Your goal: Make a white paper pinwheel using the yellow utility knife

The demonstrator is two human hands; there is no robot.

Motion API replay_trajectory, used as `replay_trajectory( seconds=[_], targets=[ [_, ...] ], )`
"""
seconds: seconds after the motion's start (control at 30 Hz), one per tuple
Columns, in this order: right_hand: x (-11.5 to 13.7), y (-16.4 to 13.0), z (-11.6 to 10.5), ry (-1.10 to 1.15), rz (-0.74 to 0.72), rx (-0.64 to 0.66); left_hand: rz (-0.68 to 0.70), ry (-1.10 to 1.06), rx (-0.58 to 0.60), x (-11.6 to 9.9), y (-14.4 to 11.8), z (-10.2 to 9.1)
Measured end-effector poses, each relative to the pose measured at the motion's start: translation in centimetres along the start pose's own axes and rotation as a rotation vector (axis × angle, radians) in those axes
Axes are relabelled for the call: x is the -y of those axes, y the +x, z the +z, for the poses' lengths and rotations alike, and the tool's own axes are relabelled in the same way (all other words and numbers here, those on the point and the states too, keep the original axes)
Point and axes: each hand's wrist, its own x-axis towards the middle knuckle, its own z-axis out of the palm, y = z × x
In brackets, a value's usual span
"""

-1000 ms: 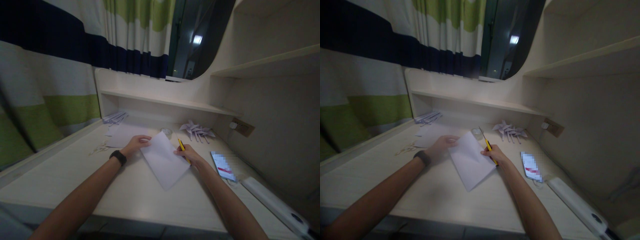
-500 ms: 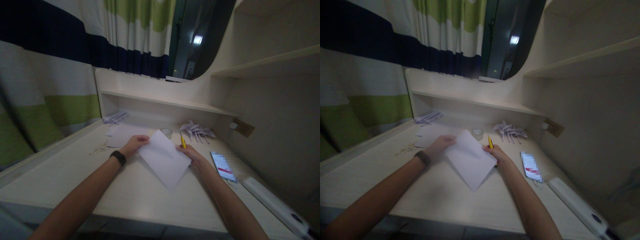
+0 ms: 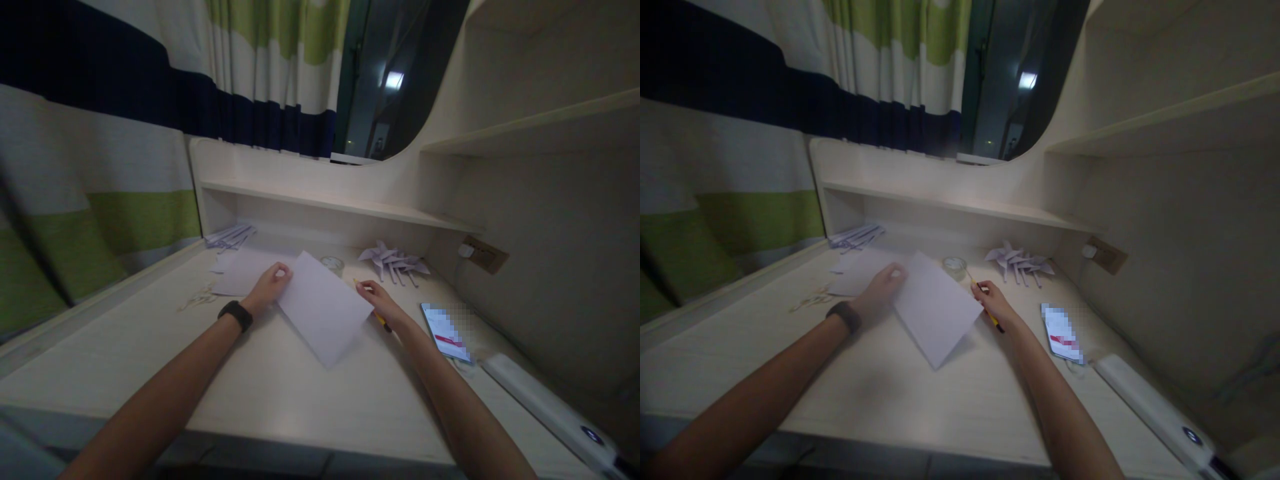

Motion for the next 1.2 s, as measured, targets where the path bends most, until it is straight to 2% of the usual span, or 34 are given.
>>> replay_trajectory(
  seconds=[0.17, 0.33, 0.43, 0.57, 0.67, 0.8, 0.97, 1.2],
  targets=[
    [-0.2, 0.1, 0.2, -0.310, -0.222, 0.049, 0.072, 0.168, -0.088, 0.8, 0.5, -0.3],
    [0.1, -0.4, 0.2, -0.418, -0.278, 0.190, 0.108, 0.504, -0.261, 1.3, 0.7, -0.4],
    [0.1, -0.6, -0.1, -0.449, -0.277, 0.225, 0.121, 0.691, -0.259, 1.4, 0.5, -0.2],
    [-0.3, -0.3, -1.1, -0.596, -0.239, 0.155, 0.129, 0.863, -0.175, 1.3, 0.2, 0.2],
    [-0.6, -0.1, -1.9, -0.697, -0.262, 0.144, 0.121, 0.909, -0.169, 1.1, -0.1, 0.5],
    [-1.0, 0.1, -2.7, -0.684, -0.234, 0.140, 0.081, 0.926, -0.215, 0.7, -0.3, 0.9],
    [-1.5, 0.3, -3.5, -0.672, -0.158, 0.217, 0.030, 0.927, -0.271, 0.5, -0.2, 0.9],
    [-1.3, 0.2, -3.5, -0.645, -0.121, 0.307, -0.018, 0.841, -0.274, 0.5, -0.1, 1.0]
  ],
)
